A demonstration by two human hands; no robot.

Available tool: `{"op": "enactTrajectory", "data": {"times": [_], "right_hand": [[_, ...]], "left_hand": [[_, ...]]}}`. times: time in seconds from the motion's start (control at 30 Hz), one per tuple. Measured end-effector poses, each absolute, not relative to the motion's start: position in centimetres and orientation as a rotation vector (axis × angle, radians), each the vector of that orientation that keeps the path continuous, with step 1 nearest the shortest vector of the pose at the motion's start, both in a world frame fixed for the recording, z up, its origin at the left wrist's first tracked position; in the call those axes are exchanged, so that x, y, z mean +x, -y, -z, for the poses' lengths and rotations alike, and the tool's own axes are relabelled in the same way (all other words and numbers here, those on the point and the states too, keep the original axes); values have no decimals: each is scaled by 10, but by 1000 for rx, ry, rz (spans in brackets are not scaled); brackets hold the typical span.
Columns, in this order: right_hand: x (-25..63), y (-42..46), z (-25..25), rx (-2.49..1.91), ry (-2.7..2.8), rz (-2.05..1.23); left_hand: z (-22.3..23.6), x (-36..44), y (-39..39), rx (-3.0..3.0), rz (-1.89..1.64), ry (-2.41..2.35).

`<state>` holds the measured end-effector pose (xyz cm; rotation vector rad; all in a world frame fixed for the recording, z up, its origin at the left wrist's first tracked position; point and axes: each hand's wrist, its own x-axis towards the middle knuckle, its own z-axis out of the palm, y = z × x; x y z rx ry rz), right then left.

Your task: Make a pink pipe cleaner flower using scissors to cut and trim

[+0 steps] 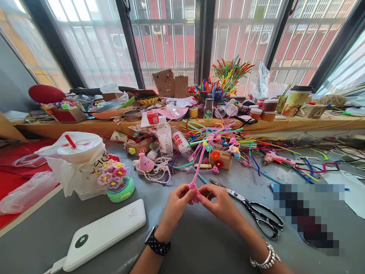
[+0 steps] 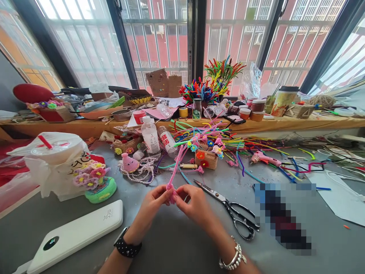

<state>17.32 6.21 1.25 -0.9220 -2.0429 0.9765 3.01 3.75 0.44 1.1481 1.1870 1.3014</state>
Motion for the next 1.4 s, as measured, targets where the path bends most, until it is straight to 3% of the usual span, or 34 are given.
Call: {"op": "enactTrajectory", "data": {"times": [0.17, 0.37, 0.5, 0.6, 0.73, 1.0, 1.4], "right_hand": [[173, -60, -13, -892, 2113, -890], [182, -71, -7, -956, 1823, -1054], [196, -74, -13, -1082, 1484, -545], [201, -72, -20, -1041, 1754, -343], [197, -69, -22, -932, 2117, -706], [186, -62, -26, -854, 1870, -1447], [180, -63, -13, -826, 1764, -1666]], "left_hand": [[-4, 30, -37, 1162, -1288, -1229], [-6, 30, -38, 1148, -1304, -1214], [-7, 30, -37, 1208, -1226, -1275], [-10, 30, -35, 1348, -1155, -1358], [-14, 31, -32, 1373, -1120, -1313], [-9, 27, -37, 1174, -1267, -1283], [-8, 30, -29, 1360, -802, -1123]]}}
